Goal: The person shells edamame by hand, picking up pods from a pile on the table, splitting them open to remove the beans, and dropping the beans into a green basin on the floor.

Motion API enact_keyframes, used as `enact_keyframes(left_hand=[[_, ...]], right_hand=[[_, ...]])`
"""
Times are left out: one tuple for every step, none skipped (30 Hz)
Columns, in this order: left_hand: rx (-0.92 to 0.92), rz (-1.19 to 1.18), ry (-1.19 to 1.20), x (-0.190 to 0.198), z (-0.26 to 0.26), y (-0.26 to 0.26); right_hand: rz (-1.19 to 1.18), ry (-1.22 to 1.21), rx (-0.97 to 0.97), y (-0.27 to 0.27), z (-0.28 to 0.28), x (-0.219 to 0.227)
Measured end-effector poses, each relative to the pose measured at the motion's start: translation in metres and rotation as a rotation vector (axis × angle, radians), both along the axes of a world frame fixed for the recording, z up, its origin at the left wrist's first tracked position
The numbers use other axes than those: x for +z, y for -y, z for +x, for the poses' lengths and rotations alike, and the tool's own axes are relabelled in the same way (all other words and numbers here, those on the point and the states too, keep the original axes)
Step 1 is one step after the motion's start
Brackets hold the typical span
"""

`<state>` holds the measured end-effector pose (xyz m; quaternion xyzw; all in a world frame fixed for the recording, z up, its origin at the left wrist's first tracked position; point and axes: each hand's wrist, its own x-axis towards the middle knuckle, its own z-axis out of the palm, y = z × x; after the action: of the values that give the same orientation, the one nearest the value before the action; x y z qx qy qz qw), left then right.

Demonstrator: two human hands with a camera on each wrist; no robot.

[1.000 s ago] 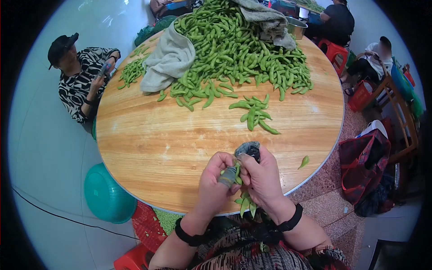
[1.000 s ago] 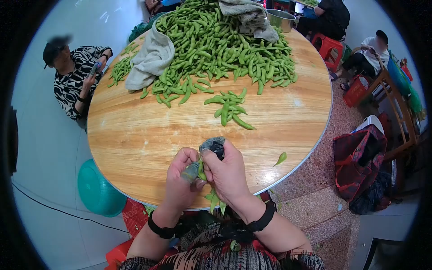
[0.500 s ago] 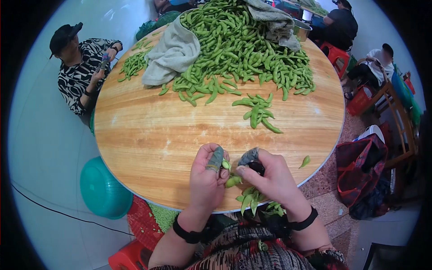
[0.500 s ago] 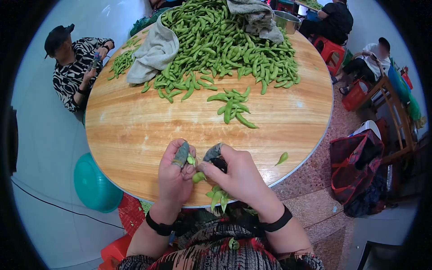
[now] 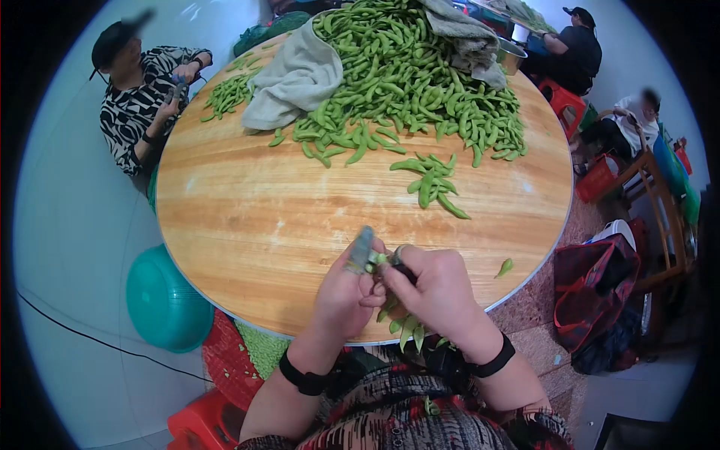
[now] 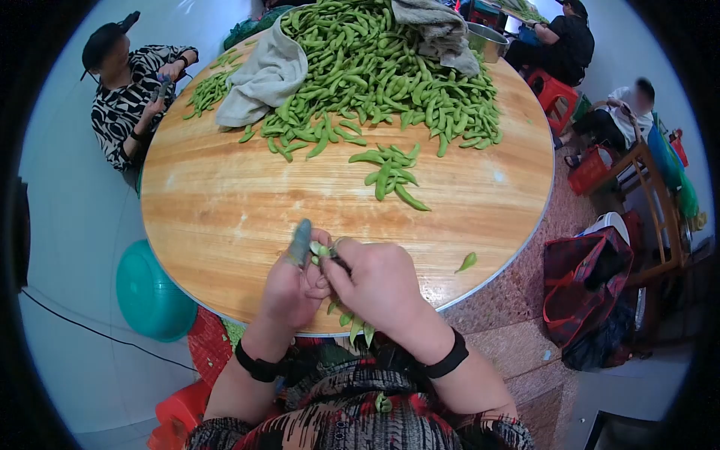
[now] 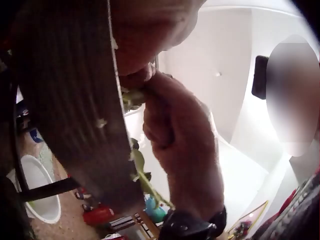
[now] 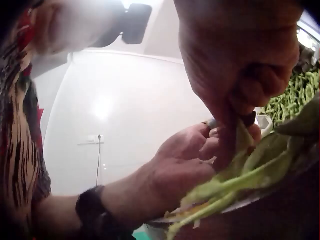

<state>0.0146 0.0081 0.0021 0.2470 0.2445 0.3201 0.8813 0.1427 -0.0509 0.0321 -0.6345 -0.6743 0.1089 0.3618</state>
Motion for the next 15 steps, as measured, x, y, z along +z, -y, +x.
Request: enact_keyframes(left_hand=[[-0.010,0.005,-0.017,0.003,0.000,0.001],[-0.050,0.060,0.029,-0.002,0.000,-0.001],[-0.044,0.057,0.034,-0.002,-0.001,-0.002],[-0.054,0.068,0.014,-0.002,-0.002,-0.003],[-0.064,0.078,-0.005,-0.002,-0.003,-0.004],[-0.059,0.072,0.000,-0.003,-0.004,-0.005],[-0.032,0.078,-0.005,-0.006,-0.004,-0.006],[-0.004,0.083,-0.008,-0.007,-0.004,-0.007],[0.003,0.078,0.001,-0.007,-0.004,-0.008],[-0.027,0.074,0.007,-0.004,-0.004,-0.008],[-0.057,0.071,0.011,-0.002,-0.004,-0.008],[-0.049,0.069,0.017,-0.002,-0.004,-0.009],[-0.071,-0.046,0.041,-0.002,-0.004,-0.009],[-0.093,-0.162,0.064,-0.002,-0.004,-0.010],[-0.089,-0.163,0.068,-0.005,-0.006,-0.011]], right_hand=[[-0.031,-0.083,-0.024,-0.001,0.003,-0.003],[-0.062,-0.164,-0.049,-0.001,0.005,-0.005],[-0.066,-0.159,-0.043,-0.001,0.006,-0.006],[-0.084,-0.162,-0.033,0.000,0.007,-0.007],[-0.102,-0.165,-0.023,0.001,0.008,-0.008],[-0.108,-0.159,-0.019,0.002,0.011,-0.009],[-0.217,-0.391,0.053,0.003,0.016,-0.010],[-0.325,-0.622,0.123,0.004,0.019,-0.010],[-0.332,-0.611,0.126,0.004,0.019,-0.010],[-0.305,-0.684,0.091,0.005,0.017,-0.010],[-0.275,-0.759,0.055,0.006,0.015,-0.011],[-0.280,-0.752,0.060,0.005,0.012,-0.012],[-0.230,-0.697,0.004,0.002,0.008,-0.014],[-0.179,-0.643,-0.052,0.000,0.005,-0.016],[-0.183,-0.639,-0.048,0.001,0.009,-0.012]])
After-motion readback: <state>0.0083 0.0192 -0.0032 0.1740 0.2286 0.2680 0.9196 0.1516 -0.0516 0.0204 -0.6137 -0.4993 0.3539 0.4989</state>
